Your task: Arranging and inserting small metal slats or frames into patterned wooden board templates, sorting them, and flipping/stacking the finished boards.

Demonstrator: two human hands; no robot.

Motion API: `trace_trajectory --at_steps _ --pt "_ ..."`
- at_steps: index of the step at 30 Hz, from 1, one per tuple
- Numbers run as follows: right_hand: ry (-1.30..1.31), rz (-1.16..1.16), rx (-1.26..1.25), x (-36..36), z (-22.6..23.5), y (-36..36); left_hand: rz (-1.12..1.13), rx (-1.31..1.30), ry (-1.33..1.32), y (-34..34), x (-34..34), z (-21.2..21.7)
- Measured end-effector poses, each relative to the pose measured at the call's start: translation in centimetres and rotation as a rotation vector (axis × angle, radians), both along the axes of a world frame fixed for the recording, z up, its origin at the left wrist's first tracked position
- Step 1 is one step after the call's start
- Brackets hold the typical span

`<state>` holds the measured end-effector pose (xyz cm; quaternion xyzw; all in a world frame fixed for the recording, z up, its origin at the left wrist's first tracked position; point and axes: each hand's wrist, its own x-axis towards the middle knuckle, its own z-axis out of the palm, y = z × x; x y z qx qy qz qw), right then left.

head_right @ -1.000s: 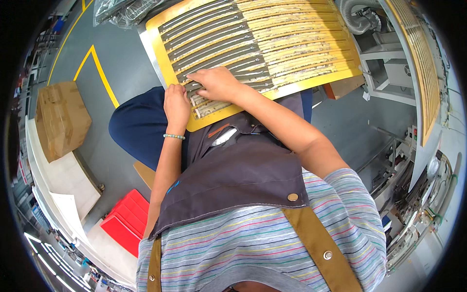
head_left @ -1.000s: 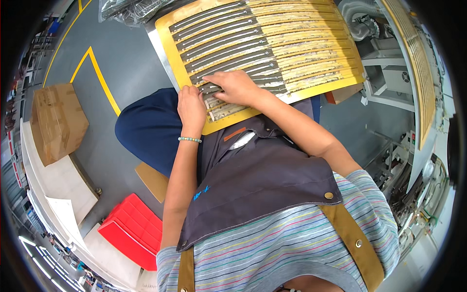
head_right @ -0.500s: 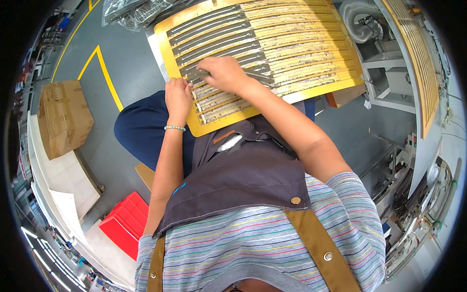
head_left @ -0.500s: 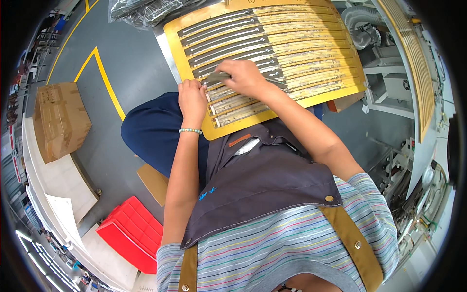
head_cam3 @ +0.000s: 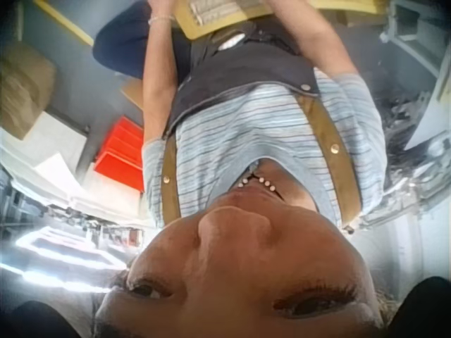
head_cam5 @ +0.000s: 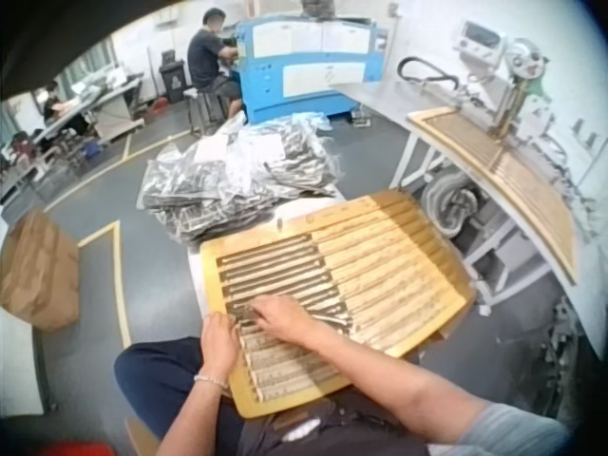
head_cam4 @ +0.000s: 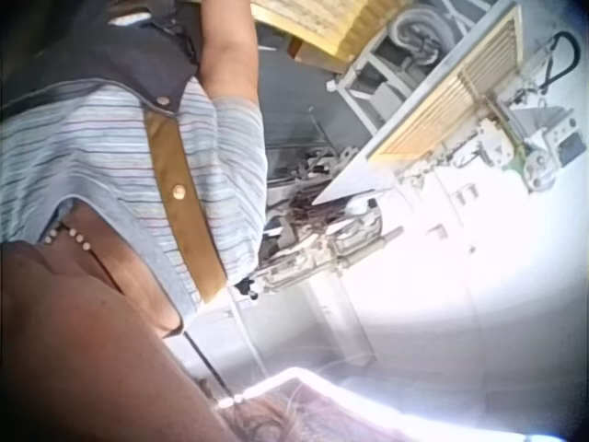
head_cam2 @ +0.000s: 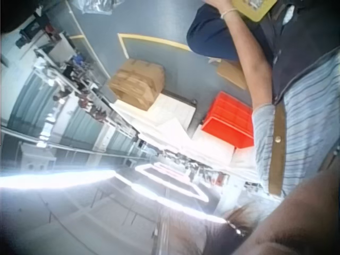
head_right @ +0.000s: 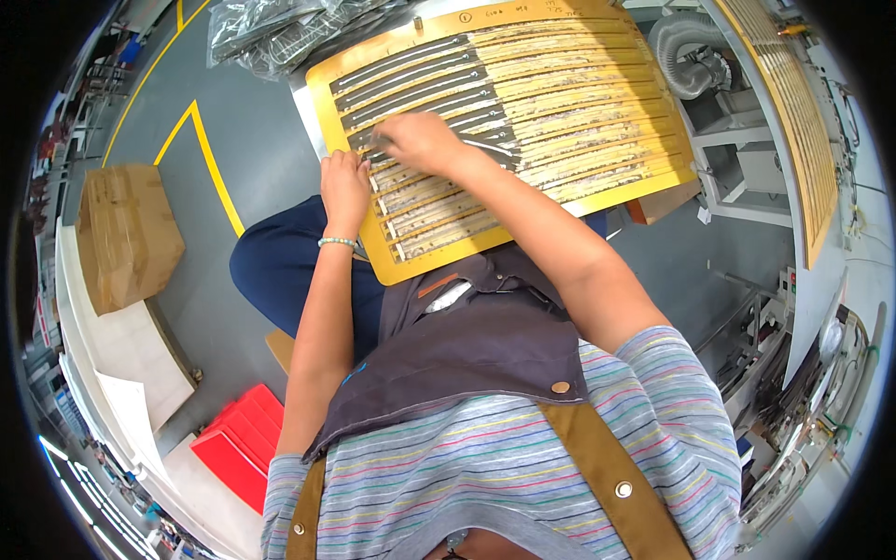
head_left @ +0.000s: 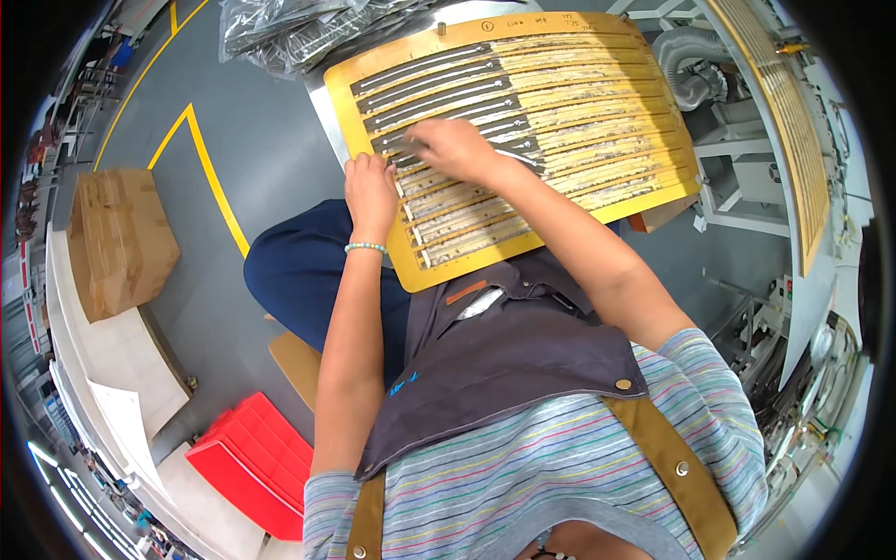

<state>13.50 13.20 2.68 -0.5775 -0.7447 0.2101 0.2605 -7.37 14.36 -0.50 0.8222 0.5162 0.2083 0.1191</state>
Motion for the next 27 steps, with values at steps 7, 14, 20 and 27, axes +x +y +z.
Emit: trace_trajectory --at_steps 7,14,20,27 --pt "-0.202 -0.003 0.01 0.3 -1.3 1.2 -0.09 -0.454 -0.702 2.0 0.5 1.5" --pt "0.035 -0.116 0.048 -0.4 -2.2 2.9 -0.019 0.049 0.006 4.9 1.1 -0.4" --pt "0.011 0.003 -0.024 -0.1 -2.5 3.7 -0.024 0.038 0.072 4.9 1.7 -1.3" --pt "-0.146 0.05 0.012 0.6 -1.4 4.3 -0.03 -0.74 -0.639 6.1 1.2 0.0"
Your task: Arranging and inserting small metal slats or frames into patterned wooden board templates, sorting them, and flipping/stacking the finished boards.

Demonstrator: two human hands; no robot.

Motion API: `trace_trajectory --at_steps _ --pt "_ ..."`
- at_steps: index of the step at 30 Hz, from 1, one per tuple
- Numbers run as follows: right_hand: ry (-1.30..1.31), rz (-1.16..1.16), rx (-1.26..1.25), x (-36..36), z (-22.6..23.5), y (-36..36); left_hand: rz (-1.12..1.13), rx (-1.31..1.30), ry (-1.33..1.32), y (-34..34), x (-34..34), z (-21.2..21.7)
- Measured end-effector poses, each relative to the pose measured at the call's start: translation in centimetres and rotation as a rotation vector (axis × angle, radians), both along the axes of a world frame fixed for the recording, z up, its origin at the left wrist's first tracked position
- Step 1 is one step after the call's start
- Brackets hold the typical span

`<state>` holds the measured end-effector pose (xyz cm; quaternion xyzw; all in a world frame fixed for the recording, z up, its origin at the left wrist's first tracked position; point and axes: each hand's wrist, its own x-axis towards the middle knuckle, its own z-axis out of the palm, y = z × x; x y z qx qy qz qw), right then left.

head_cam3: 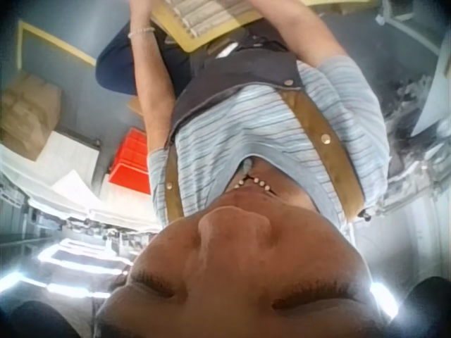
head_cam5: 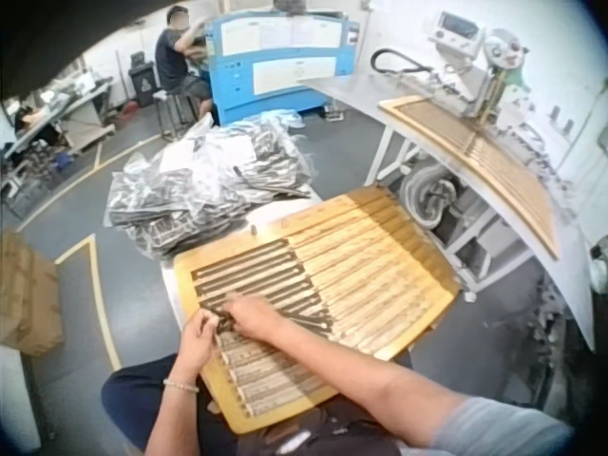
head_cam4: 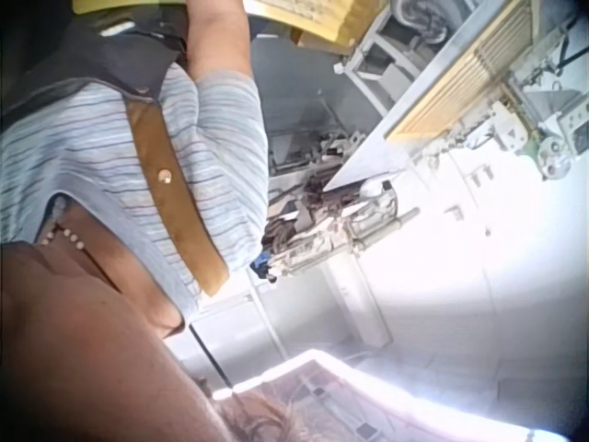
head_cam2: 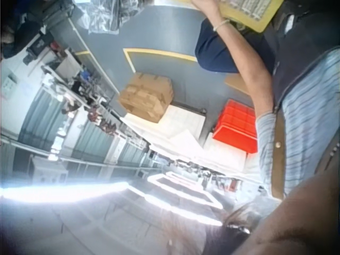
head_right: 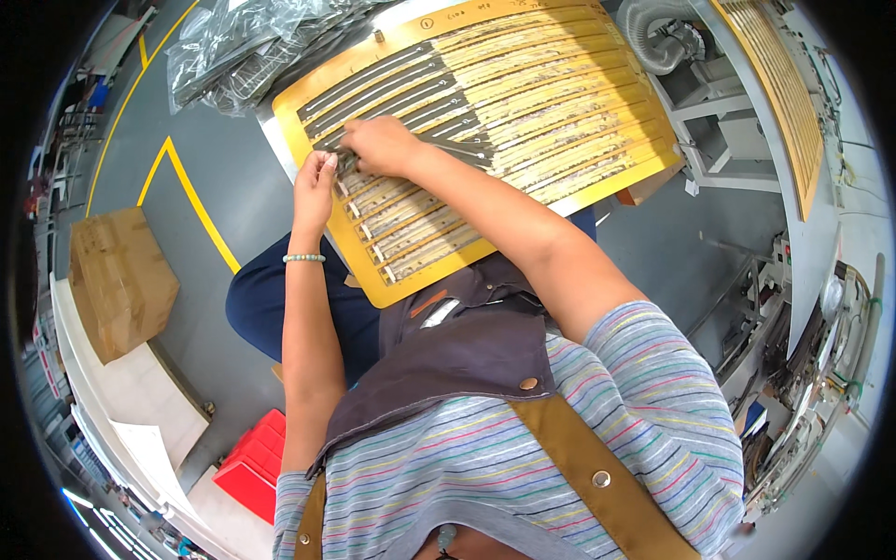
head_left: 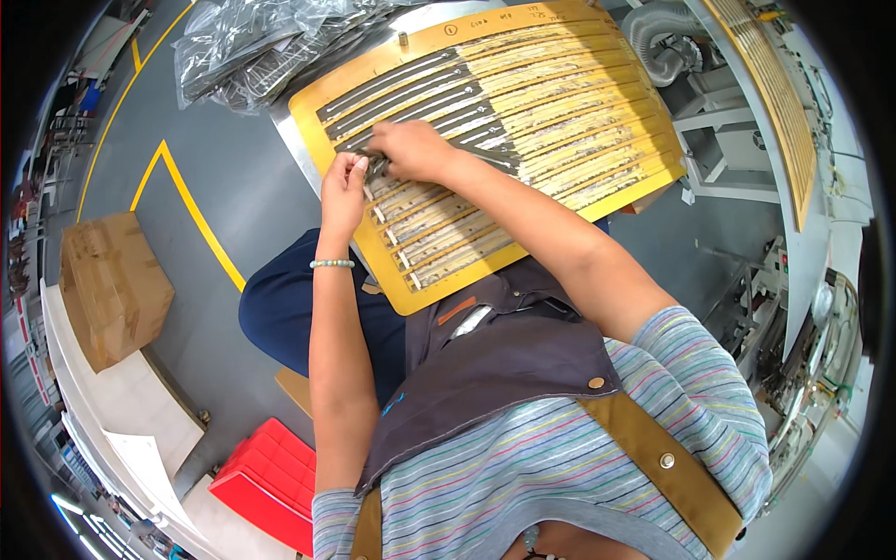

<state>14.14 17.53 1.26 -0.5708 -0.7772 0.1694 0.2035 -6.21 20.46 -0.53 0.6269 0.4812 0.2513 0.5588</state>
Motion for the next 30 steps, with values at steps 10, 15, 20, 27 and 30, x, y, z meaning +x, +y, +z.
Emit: trace_trajectory --at_steps 10,15,20,27,30 --pt "0.39 -0.26 0.206 2.0 3.7 2.6 0.078 0.724 0.532 2.7 -1.0 -0.3" --pt "0.159 -0.12 0.065 -0.1 1.4 3.2 0.044 0.643 0.415 3.7 0.5 -1.6" --pt "0.06 -0.161 0.289 0.5 1.3 3.6 0.104 0.229 -0.204 4.6 0.8 -0.4" --pt "0.172 -0.195 0.105 0.0 0.0 4.5 0.087 0.875 0.741 6.0 1.4 -1.4" --pt "0.14 -0.193 0.12 -0.6 -0.7 4.8 0.019 0.896 0.806 6.7 1.9 -2.0"
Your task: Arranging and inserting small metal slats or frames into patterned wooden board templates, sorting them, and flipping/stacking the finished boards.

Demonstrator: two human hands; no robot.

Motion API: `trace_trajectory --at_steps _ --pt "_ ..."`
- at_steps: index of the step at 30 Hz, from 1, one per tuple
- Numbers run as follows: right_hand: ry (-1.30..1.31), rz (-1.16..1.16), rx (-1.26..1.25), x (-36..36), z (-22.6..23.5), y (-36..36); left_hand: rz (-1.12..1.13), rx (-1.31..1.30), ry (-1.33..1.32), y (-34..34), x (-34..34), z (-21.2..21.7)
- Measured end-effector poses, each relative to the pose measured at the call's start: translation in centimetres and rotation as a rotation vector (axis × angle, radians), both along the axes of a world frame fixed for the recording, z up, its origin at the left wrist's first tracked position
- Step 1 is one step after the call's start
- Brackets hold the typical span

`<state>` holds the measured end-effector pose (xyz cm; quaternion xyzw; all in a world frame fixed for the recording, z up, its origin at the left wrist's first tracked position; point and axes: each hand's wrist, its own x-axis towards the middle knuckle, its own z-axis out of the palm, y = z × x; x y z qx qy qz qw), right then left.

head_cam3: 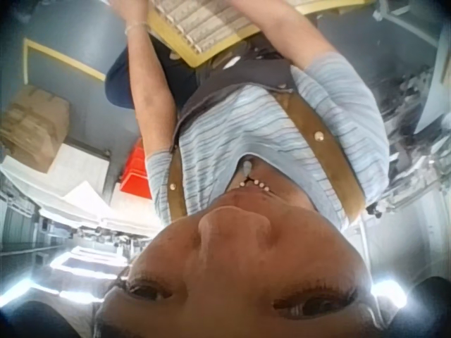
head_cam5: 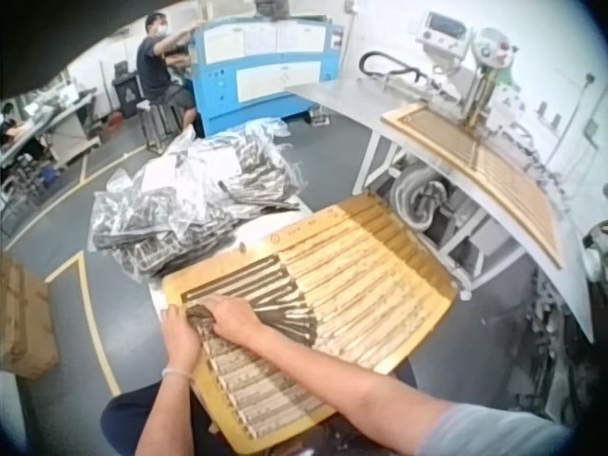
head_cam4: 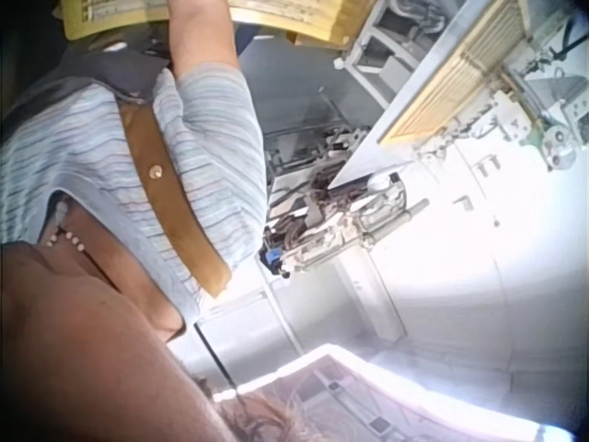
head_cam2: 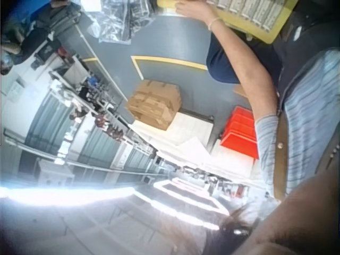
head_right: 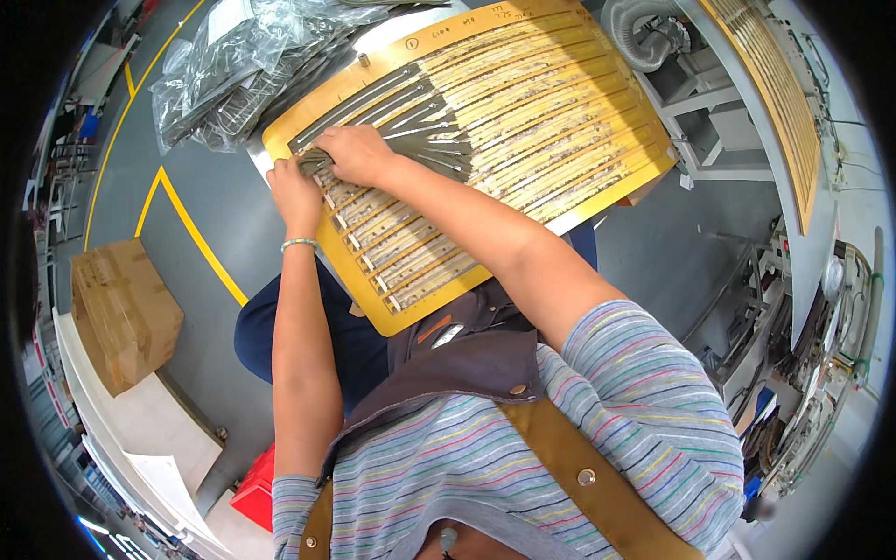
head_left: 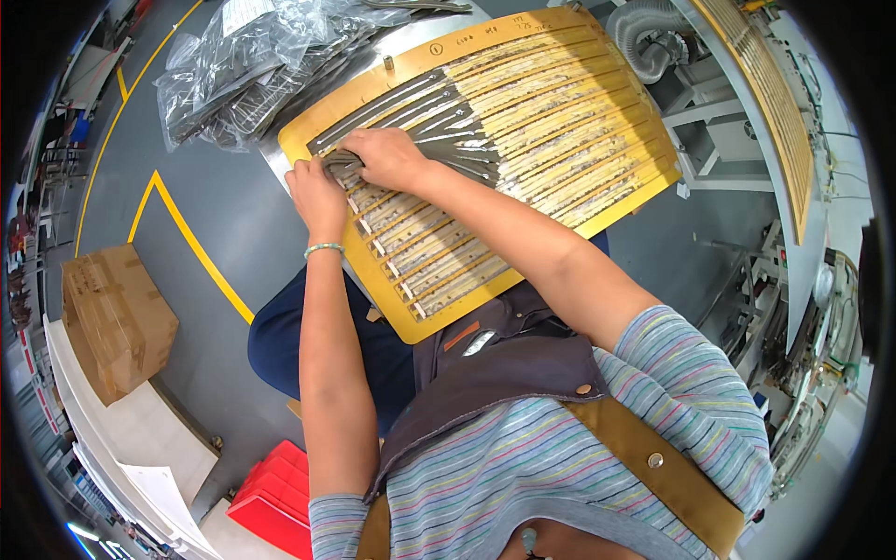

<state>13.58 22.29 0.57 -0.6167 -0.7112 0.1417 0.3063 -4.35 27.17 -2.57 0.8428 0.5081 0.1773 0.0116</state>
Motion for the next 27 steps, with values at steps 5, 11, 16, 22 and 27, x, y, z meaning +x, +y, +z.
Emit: trace_trajectory --at_steps 5,11,16,22,27 --pt "0.01 -0.045 0.023 1.1 0.6 -0.3 -0.317 -0.398 -0.729 -0.5 0.3 2.6" --pt "0.155 -0.169 0.274 3.4 2.5 1.4 -0.037 -0.14 -0.49 3.2 -1.1 1.1" --pt "0.148 -0.113 0.156 2.2 1.2 1.6 0.001 -0.094 -0.178 2.9 -0.4 -0.3" --pt "0.067 -0.082 0.055 1.7 0.0 1.4 -0.002 -0.038 -0.268 4.1 0.3 -0.2" --pt "0.061 -0.065 0.099 0.8 0.4 1.6 -0.021 -0.039 -0.05 5.7 0.1 0.3"
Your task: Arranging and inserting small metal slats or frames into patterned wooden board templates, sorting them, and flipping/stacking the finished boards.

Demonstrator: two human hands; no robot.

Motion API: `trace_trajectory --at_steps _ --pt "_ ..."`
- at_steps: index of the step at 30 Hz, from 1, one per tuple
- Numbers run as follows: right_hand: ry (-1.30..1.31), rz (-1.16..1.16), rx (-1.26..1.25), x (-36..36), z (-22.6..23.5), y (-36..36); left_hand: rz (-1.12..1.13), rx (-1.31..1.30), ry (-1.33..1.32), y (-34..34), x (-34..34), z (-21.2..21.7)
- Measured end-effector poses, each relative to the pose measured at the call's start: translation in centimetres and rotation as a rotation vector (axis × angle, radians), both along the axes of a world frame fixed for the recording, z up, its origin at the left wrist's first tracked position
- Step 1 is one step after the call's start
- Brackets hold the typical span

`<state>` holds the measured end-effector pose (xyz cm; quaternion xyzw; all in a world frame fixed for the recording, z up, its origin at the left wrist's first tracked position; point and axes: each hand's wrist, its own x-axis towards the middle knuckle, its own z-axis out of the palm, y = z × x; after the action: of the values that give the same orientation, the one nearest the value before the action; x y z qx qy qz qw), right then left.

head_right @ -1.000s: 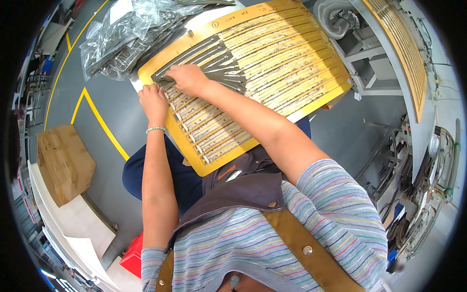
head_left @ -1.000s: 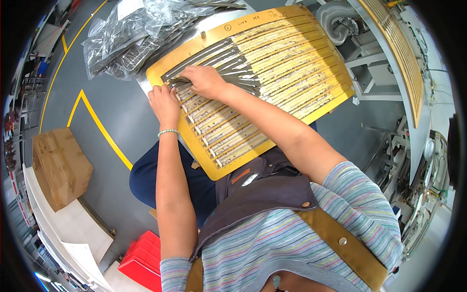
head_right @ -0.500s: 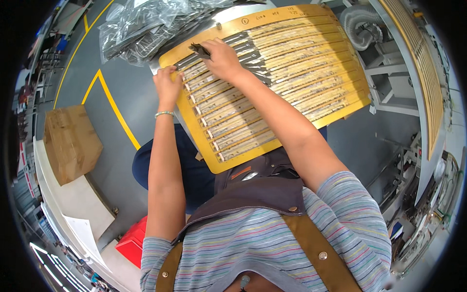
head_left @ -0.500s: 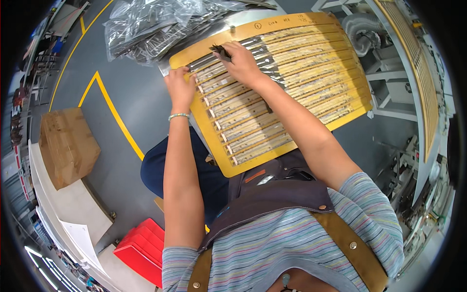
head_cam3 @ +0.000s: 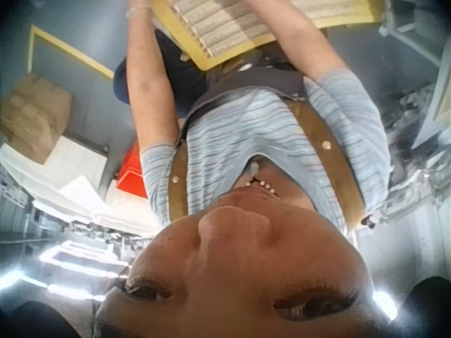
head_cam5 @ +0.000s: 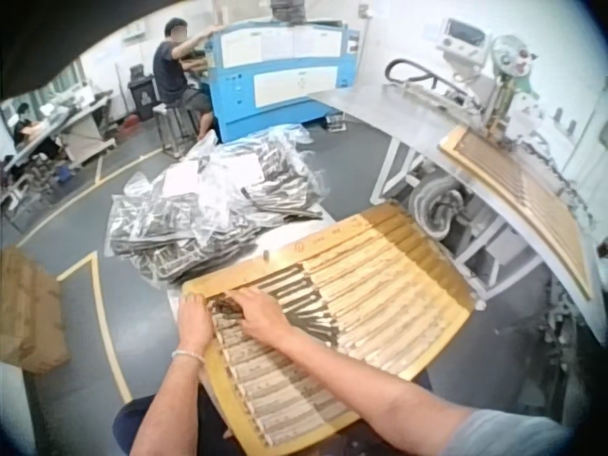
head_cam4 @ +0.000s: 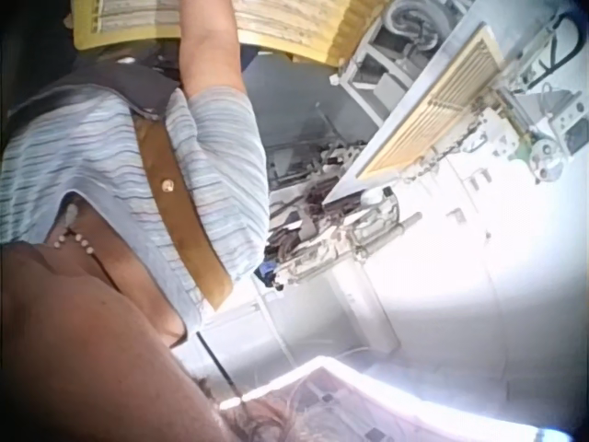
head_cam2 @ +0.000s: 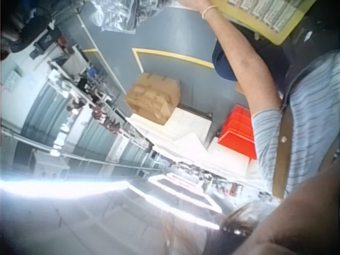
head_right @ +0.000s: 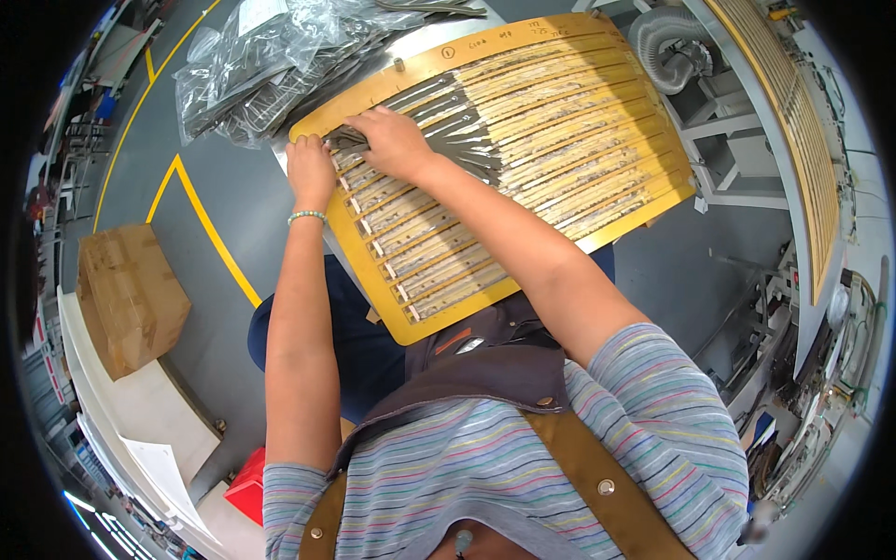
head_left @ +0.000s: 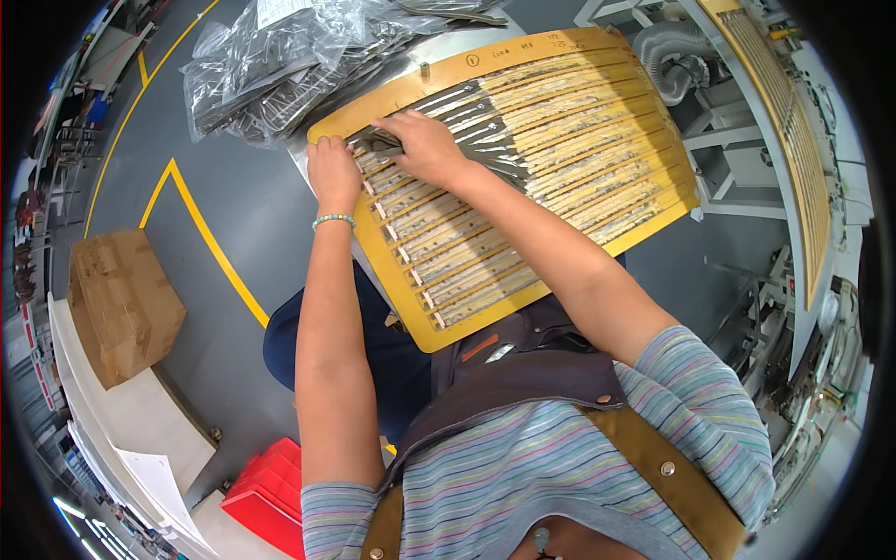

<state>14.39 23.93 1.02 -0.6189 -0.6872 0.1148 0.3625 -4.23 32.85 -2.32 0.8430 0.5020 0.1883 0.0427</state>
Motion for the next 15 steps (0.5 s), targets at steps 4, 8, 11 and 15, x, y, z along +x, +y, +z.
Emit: trace_trajectory --at_steps 4,8,11,15 --pt "-0.079 0.009 0.002 0.1 0.7 -0.3 -0.142 -0.082 -0.23 -1.0 1.0 1.1" --pt "-0.064 -0.014 0.116 2.5 2.0 -1.1 -0.3 -0.24 -0.443 -6.0 3.6 5.4" --pt "0.056 -0.076 0.257 2.6 7.5 -1.6 -0.13 -0.816 -0.722 -10.5 1.9 9.5" --pt "0.094 0.299 0.408 -2.1 17.2 -3.1 -0.489 -1.592 -1.456 -17.1 -0.1 14.8"
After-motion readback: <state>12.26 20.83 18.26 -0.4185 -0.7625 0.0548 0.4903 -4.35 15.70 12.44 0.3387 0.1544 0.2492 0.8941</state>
